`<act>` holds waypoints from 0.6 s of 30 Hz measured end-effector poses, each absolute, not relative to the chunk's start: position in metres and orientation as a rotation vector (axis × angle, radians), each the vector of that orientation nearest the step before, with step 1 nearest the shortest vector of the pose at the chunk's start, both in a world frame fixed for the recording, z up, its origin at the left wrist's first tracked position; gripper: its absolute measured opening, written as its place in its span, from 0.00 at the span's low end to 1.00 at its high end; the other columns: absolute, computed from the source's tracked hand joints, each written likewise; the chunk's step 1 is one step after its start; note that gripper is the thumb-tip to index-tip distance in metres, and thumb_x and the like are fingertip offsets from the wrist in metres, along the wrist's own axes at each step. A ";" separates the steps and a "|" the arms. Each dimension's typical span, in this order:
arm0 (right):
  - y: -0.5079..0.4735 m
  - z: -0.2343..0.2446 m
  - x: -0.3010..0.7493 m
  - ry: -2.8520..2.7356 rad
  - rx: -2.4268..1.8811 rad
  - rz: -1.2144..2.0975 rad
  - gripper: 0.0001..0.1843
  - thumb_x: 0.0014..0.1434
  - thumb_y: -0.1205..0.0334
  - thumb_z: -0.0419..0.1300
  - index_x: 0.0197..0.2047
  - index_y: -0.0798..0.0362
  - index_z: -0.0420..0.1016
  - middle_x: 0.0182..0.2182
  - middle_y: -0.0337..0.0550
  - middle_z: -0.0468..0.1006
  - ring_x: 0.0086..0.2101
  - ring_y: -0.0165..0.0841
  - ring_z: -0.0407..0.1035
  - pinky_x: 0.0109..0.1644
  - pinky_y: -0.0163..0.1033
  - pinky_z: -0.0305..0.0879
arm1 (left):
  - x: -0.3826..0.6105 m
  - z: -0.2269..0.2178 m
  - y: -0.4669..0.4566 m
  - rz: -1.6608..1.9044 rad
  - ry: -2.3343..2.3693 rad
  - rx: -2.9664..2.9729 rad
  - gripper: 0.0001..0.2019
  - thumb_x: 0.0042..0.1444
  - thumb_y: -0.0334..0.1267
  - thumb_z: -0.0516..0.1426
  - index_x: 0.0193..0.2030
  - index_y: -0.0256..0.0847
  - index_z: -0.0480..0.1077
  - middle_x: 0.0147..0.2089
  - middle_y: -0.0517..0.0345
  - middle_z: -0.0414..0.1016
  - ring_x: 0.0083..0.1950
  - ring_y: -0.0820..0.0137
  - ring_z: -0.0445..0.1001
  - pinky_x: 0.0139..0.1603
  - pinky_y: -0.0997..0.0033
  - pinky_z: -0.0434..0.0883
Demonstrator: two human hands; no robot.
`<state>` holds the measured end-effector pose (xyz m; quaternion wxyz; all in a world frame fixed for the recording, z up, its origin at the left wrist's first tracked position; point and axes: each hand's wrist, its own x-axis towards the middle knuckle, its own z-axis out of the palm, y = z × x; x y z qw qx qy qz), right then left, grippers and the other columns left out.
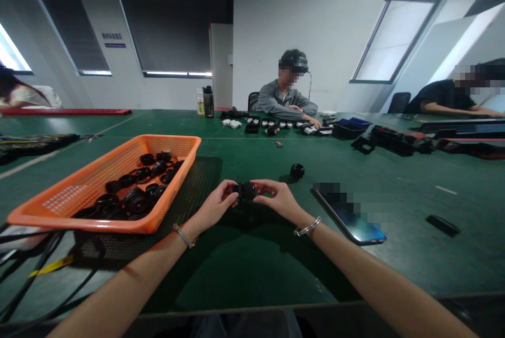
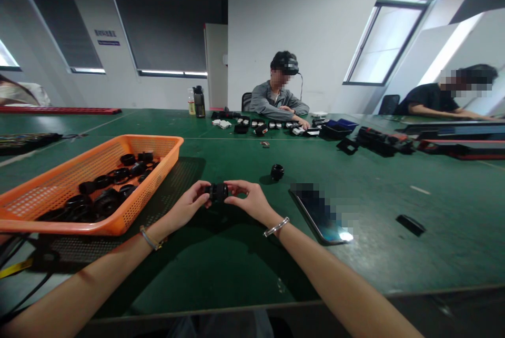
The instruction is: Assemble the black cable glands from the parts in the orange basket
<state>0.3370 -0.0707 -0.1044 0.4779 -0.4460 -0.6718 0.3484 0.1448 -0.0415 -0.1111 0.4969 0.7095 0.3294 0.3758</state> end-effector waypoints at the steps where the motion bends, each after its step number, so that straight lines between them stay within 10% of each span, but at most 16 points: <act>1: -0.071 -0.105 0.337 -1.641 -1.095 0.851 0.22 0.41 0.64 0.66 0.43 0.55 0.75 0.33 0.42 0.78 0.34 0.32 0.70 0.45 0.44 0.67 | 0.145 -0.111 -0.042 0.908 0.798 1.719 0.09 0.51 0.36 0.51 0.40 0.39 0.59 0.28 0.65 0.62 0.28 0.75 0.64 0.34 0.73 0.64; 18: -0.070 -0.106 0.337 -1.658 -1.048 0.796 0.32 0.40 0.69 0.66 0.52 0.49 0.69 0.38 0.40 0.76 0.35 0.30 0.68 0.46 0.42 0.66 | 0.145 -0.113 -0.039 0.902 0.789 1.702 0.08 0.52 0.36 0.51 0.39 0.38 0.59 0.26 0.65 0.63 0.27 0.75 0.65 0.33 0.72 0.64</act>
